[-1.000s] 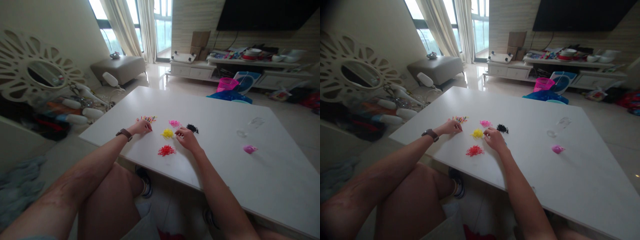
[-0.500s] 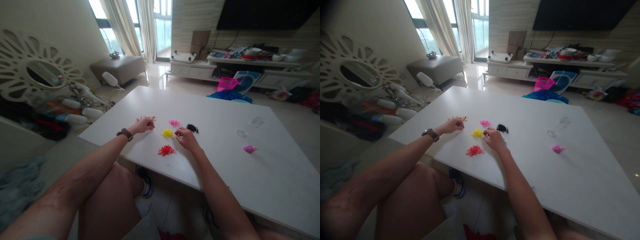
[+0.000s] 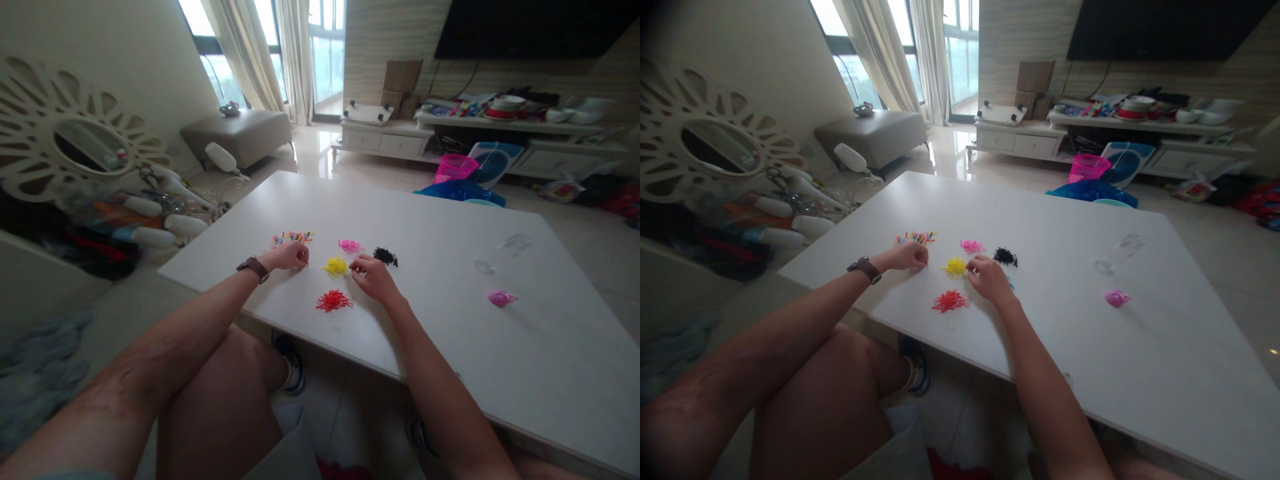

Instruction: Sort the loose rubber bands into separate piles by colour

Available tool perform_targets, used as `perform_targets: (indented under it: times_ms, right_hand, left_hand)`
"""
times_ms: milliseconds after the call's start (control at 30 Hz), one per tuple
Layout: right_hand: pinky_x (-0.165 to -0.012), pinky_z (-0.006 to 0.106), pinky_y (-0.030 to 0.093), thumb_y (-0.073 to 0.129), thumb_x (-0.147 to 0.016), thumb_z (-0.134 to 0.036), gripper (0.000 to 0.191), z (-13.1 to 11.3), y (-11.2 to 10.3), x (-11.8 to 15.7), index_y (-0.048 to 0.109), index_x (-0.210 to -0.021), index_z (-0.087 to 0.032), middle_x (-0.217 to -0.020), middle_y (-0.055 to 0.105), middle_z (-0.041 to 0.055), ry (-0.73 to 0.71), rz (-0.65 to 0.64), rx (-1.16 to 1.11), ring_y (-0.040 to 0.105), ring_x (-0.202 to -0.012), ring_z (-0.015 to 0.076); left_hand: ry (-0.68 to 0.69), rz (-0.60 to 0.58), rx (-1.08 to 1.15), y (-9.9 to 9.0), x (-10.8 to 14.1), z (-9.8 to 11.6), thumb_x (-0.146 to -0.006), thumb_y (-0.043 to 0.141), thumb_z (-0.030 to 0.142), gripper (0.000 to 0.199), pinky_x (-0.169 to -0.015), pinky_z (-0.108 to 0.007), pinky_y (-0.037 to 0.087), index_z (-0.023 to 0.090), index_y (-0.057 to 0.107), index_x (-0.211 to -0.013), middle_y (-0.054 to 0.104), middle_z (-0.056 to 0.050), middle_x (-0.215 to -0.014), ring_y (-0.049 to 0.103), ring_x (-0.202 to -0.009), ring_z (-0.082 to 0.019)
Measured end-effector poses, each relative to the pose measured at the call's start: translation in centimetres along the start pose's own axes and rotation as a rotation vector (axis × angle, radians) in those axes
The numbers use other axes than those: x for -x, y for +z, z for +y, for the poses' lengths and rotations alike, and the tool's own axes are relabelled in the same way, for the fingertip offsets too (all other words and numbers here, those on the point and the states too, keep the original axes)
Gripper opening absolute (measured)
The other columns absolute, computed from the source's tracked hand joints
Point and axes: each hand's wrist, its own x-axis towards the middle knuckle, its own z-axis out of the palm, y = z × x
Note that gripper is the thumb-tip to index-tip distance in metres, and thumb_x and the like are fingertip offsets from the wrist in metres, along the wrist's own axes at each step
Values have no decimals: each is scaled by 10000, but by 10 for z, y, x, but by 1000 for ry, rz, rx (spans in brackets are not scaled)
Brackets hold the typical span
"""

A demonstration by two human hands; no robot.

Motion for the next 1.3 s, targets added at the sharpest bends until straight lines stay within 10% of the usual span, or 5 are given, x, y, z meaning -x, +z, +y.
perform_targets:
  times_ms: [667,1300]
  right_hand:
    - [-703,313,562,730,-856,-370,160,-24,12,-4,758,-903,-219,-866,768,42,104,147,-421,692,-756,178]
    - [-733,325,564,751,-757,-402,215,-16,12,-7,661,-751,-207,-818,735,41,251,286,-698,681,-769,188]
  left_hand:
    - [130,-87,796,13,6,81,-698,868,283,274,-756,-285,578,110,704,-834,748,-71,-820,718,-775,-158]
    - [97,-118,926,17,6,84,-698,898,350,365,-801,-314,600,109,675,-858,775,-107,-846,743,-794,-173]
